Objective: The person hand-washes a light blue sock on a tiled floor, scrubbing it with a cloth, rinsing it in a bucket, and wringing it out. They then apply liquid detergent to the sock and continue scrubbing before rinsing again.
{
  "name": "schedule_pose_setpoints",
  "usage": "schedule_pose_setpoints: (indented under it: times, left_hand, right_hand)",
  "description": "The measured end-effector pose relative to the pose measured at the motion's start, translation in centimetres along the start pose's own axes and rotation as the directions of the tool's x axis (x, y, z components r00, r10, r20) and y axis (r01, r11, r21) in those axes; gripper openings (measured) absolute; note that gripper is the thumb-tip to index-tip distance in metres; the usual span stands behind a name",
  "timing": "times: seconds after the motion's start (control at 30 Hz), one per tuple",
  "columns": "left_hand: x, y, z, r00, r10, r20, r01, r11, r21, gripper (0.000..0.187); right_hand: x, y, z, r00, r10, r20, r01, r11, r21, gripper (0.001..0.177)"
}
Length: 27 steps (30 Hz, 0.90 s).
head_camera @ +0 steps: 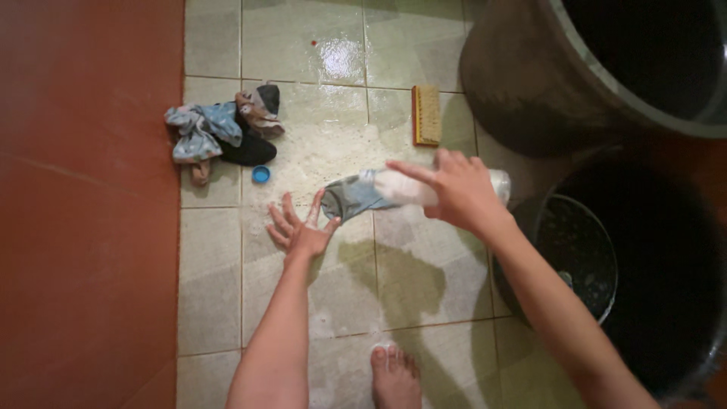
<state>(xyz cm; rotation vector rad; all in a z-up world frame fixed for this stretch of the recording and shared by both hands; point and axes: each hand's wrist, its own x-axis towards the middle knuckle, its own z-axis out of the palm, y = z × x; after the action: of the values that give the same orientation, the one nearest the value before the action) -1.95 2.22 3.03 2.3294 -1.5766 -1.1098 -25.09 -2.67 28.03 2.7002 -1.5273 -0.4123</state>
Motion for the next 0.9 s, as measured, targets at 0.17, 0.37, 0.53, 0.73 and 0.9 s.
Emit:
schedule_pose_setpoints:
  times: [0.17, 0.37, 0.53, 0.73, 0.9]
  left_hand:
    - [0.1, 0.0, -0.4, 0.998, -0.017, 0.06, 0.017, 1.0, -0.001, 0.082]
    - [-0.6, 0.6, -1.1, 0.997, -0.029, 0.068, 0.03, 0.999, -0.022, 0.081]
    - [-0.5, 0.5, -1.0, 0.999, -0.017, 0.044, 0.018, 1.0, -0.015, 0.081]
    - [-0.1, 0.2, -0.4, 0.999, -0.009, 0.04, 0.01, 1.0, -0.025, 0.082]
    - [-0.2, 0.2, -0.6, 0.998, -0.016, 0.058, 0.017, 1.0, -0.012, 0.081]
  right_hand:
    - [-0.2, 0.2, -0.6, 0.998, 0.049, 0.038, -0.05, 0.998, 0.033, 0.106]
    - [-0.5, 0.3, 0.0, 0.997, 0.019, 0.074, -0.021, 1.0, 0.019, 0.105]
    - [-0.4, -0.6, -0.2, 0.999, -0.034, 0.001, 0.034, 0.999, -0.015, 0.104]
    - [-0.6, -1.1, -1.2, 0.999, -0.029, -0.044, 0.029, 1.0, 0.001, 0.103]
    - [-0.6, -1.4, -1.5, 0.998, -0.056, -0.026, 0.054, 0.998, -0.039, 0.106]
